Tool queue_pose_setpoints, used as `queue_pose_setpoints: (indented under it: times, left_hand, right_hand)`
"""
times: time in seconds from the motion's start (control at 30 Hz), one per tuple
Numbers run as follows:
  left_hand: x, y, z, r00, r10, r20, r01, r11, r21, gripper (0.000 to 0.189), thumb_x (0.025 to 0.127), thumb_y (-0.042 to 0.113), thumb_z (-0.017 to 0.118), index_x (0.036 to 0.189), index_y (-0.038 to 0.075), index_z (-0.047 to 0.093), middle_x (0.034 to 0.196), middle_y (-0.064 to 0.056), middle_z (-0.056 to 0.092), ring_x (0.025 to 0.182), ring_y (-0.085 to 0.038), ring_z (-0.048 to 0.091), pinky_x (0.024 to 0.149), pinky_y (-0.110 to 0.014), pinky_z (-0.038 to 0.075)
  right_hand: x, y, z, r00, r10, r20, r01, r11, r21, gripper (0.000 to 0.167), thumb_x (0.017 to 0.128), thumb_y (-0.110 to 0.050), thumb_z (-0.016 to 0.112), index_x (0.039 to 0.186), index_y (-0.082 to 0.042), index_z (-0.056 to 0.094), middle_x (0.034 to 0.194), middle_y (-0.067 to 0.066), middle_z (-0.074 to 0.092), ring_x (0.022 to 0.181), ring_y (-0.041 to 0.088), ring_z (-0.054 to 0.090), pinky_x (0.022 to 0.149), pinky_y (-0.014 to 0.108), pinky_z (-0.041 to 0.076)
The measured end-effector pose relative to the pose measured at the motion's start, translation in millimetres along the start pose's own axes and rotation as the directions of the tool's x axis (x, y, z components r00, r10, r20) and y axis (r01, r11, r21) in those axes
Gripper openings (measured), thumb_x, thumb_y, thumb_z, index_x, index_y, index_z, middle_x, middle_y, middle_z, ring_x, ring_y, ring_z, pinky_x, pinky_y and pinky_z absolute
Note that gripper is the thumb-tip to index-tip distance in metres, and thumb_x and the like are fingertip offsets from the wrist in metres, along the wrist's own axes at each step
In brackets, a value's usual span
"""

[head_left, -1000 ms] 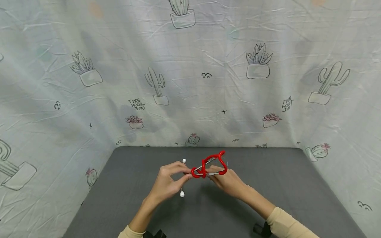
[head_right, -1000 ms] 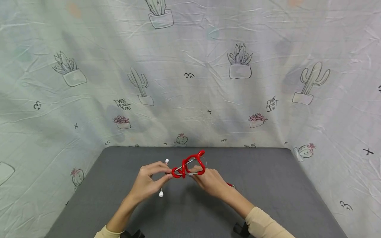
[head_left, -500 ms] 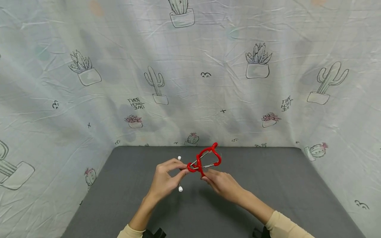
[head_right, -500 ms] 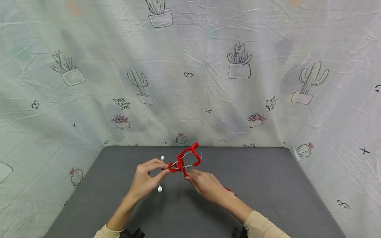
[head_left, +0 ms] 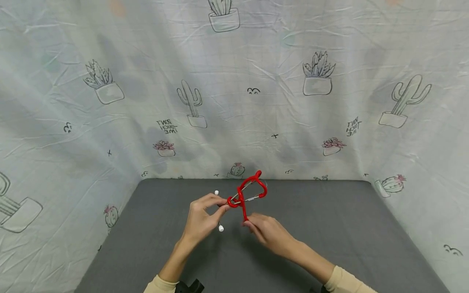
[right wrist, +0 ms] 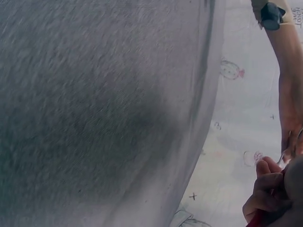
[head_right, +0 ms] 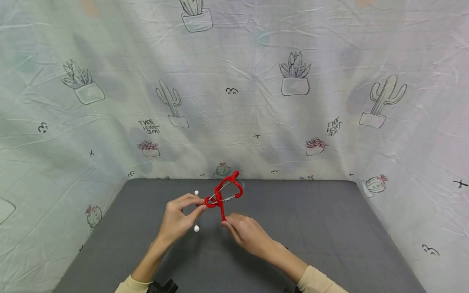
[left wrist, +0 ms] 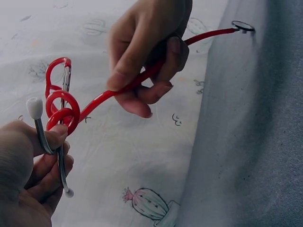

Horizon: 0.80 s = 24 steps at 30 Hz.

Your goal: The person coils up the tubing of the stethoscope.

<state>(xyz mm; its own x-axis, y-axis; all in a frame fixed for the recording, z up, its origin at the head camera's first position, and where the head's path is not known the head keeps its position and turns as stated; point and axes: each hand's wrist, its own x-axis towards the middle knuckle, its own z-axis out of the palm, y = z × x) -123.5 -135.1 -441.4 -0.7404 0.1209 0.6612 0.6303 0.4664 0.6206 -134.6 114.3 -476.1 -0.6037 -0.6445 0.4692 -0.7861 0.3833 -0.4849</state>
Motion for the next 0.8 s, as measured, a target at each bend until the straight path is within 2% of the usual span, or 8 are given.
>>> queue_pose_setpoints:
  times: [0.3, 0.53, 0.67, 0.8]
  left_hand:
    - [2.3, 0.6, 0.9, 0.998, -0.058, -0.028, 0.058, 0.998, 0.018, 0.015, 0.084, 0.0, 0.091, 0.094, 0.011, 0.086, 0.094, 0.001, 0.082, 0.086, -0.015, 0.077, 0.079, -0.03, 0.063]
    - [2.9, 1.5, 1.8, 0.996, -0.072, -0.049, 0.074, 0.996, 0.042, 0.012, 0.085, 0.002, 0.091, 0.093, 0.01, 0.086, 0.093, 0.001, 0.082, 0.086, -0.016, 0.077, 0.078, -0.03, 0.062]
    - [2.9, 0.4, 3.7, 0.996, -0.077, -0.054, 0.08, 0.996, 0.047, 0.012, 0.085, 0.002, 0.091, 0.093, 0.01, 0.086, 0.092, 0.001, 0.081, 0.085, -0.015, 0.077, 0.078, -0.029, 0.062]
    - [3.7, -1.7, 5.2, 0.996, -0.05, -0.069, 0.055, 0.996, 0.076, 0.012, 0.084, 0.002, 0.092, 0.093, 0.008, 0.086, 0.091, 0.0, 0.081, 0.084, -0.015, 0.077, 0.075, -0.027, 0.061]
  right_hand:
    - [1.4, -13, 1, 0.998, 0.06, -0.013, -0.058, 0.988, 0.143, 0.021, 0.113, -0.011, 0.056, 0.108, -0.011, 0.076, 0.081, 0.0, 0.065, 0.075, -0.003, 0.053, 0.067, 0.018, 0.054]
    - [-0.8, -22, 1, 0.988, 0.153, 0.005, -0.15, 0.963, 0.224, 0.028, 0.116, -0.016, 0.05, 0.107, -0.014, 0.076, 0.082, -0.005, 0.063, 0.067, -0.006, 0.044, 0.061, 0.017, 0.047]
    - [-4.0, -23, 2, 0.983, 0.181, 0.016, -0.179, 0.947, 0.265, 0.028, 0.117, -0.018, 0.049, 0.105, -0.016, 0.075, 0.081, -0.003, 0.063, 0.064, -0.007, 0.043, 0.058, 0.017, 0.047]
    - [-7.1, -24, 3, 0.977, 0.209, 0.046, -0.213, 0.924, 0.317, 0.029, 0.117, -0.021, 0.049, 0.102, -0.017, 0.073, 0.079, 0.001, 0.062, 0.06, -0.007, 0.045, 0.056, 0.019, 0.048]
